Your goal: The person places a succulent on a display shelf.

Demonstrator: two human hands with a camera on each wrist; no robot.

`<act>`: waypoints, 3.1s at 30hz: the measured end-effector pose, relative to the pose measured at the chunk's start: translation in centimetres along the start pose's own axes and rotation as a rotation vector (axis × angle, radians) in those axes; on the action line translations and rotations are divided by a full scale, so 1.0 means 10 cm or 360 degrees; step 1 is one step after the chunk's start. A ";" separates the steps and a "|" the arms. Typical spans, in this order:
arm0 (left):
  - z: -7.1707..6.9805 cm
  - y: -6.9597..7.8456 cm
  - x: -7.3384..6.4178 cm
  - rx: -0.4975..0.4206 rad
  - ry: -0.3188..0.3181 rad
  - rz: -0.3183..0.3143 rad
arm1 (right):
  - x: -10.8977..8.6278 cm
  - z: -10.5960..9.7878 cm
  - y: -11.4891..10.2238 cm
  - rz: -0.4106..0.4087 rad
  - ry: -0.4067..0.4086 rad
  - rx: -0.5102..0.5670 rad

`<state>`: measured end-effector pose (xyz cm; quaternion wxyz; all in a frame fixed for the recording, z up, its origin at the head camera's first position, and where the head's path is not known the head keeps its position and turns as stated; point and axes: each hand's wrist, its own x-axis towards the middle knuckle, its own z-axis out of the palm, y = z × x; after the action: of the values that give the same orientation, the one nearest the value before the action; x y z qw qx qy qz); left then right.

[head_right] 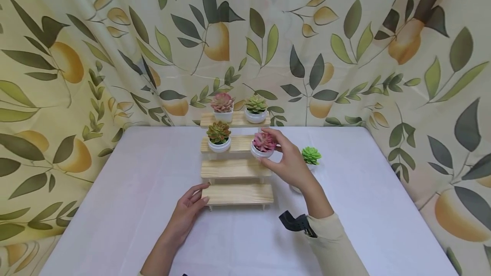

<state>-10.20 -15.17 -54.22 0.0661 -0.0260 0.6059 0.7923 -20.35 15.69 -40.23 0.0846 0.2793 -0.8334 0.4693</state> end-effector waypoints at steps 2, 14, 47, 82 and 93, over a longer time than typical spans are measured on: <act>0.00 0.00 0.00 0.0006 -0.0007 0.0005 | 0.02 0.01 0.02 0.0008 0.0007 -0.0013; 0.01 -0.03 0.00 0.0011 -0.0030 0.0006 | 0.11 0.08 0.05 0.0077 -0.0013 -0.0033; -0.01 -0.01 0.01 0.0050 0.0007 0.0004 | 0.22 0.14 0.03 0.0065 -0.0047 -0.0023; 0.01 0.00 0.00 0.0050 0.0006 0.0007 | -0.16 -0.03 0.18 0.0087 0.0110 -0.0027; 0.02 0.02 -0.02 0.0062 0.0011 0.0003 | -0.51 -0.14 0.36 0.0239 0.0172 -0.0102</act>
<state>-10.02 -15.03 -53.96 0.0636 -0.0269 0.6214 0.7804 -18.27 20.28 -44.12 0.1028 0.1874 -0.8608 0.4618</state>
